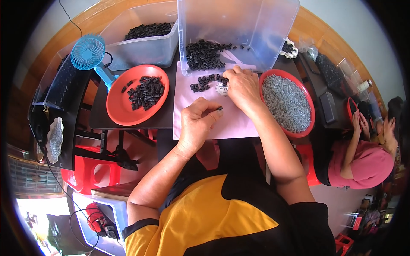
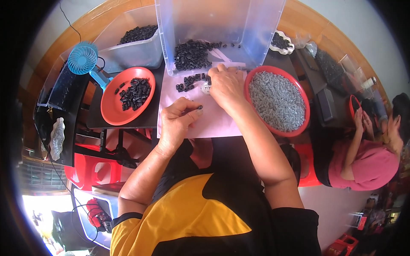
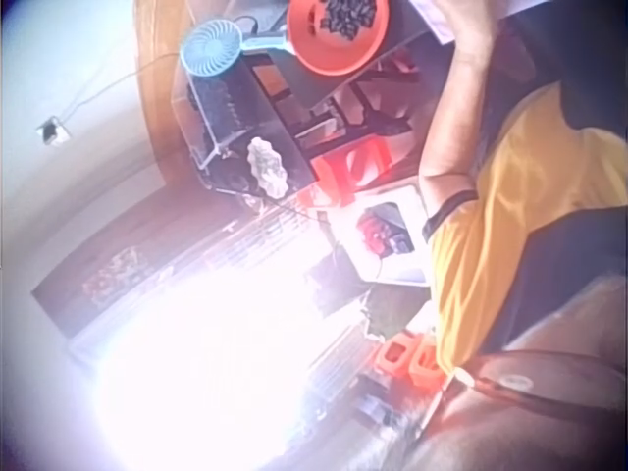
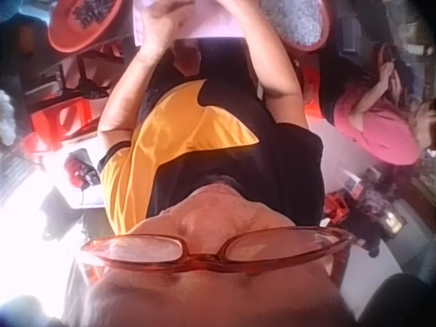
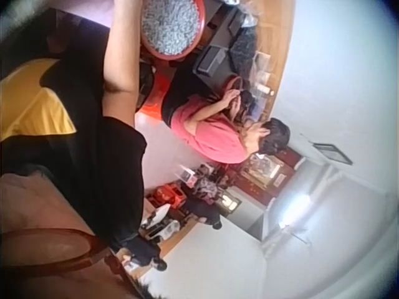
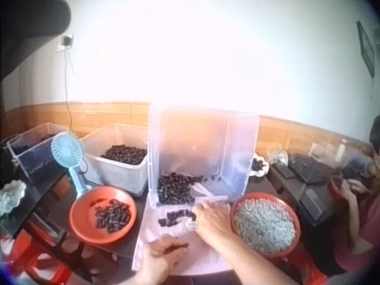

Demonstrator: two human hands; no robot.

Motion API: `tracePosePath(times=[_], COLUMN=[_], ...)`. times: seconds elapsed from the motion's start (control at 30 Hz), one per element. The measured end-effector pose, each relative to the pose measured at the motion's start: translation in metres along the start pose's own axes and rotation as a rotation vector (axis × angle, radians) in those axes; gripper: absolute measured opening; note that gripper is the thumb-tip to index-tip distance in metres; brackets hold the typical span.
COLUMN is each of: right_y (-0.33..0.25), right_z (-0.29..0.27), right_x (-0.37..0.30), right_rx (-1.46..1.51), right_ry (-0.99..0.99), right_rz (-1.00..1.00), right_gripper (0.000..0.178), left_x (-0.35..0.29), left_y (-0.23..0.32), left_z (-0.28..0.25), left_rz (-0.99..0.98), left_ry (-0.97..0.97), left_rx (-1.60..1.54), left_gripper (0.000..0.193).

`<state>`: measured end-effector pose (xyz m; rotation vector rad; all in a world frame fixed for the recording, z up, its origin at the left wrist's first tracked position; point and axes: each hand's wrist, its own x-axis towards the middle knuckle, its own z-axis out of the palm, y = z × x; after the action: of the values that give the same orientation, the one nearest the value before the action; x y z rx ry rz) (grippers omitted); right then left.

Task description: The person assembles cord locks by taking small metal springs from a tray and inserting them into plastic stopper pieces by hand.

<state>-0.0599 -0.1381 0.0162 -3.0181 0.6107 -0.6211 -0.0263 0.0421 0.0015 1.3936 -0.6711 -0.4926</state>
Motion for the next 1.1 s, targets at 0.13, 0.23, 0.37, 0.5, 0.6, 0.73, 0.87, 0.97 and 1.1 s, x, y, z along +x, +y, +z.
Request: tracePosePath(times=[0.13, 0.23, 0.37, 0.5, 0.6, 0.73, 0.87, 0.97, 1.1], right_y=[0.004, 0.015, 0.018, 0.015, 0.012, 0.015, 0.016, 0.013, 0.011], right_z=[-0.012, -0.003, 0.003, 0.008, 0.008, 0.005, 0.005, 0.0, -0.007], right_x=[-0.01, -0.011, -0.01, -0.009, -0.009, -0.012, -0.015, -0.015, -0.022], right_rx=[0.167, 0.212, 0.225, 0.194, 0.175, 0.137, 0.129, 0.079, 0.151], right_ry=[-0.027, 0.136, 0.193, 0.191, 0.179, 0.129, 0.136, 0.145, 0.151], right_rz=[-0.043, -0.033, -0.003, -0.052, -0.067, -0.103, -0.112, -0.144, -0.132], right_gripper=[0.02, 0.019, 0.017, 0.014, 0.013, 0.013, 0.012, 0.013, 0.012], left_x=[-0.001, -0.001, -0.001, 0.0, 0.0, 0.0, -0.001, -0.001, -0.001], left_y=[0.003, 0.004, 0.0, -0.001, -0.002, -0.002, 0.001, 0.004, 0.006], left_z=[-0.002, -0.001, -0.001, 0.0, 0.0, 0.0, 0.002, 0.002, 0.001], left_rz=[-0.014, -0.023, 0.009, 0.031, 0.024, 0.04, 0.022, 0.011, 0.0], left_ry=[-0.006, -0.005, -0.003, -0.009, -0.006, -0.013, -0.006, 0.002, -0.003], left_rx=[-0.007, 0.018, 0.043, 0.043, 0.038, 0.039, 0.053, 0.069, 0.083], left_gripper=[0.009, 0.009, 0.01, 0.01, 0.01, 0.011, 0.01, 0.01, 0.011])
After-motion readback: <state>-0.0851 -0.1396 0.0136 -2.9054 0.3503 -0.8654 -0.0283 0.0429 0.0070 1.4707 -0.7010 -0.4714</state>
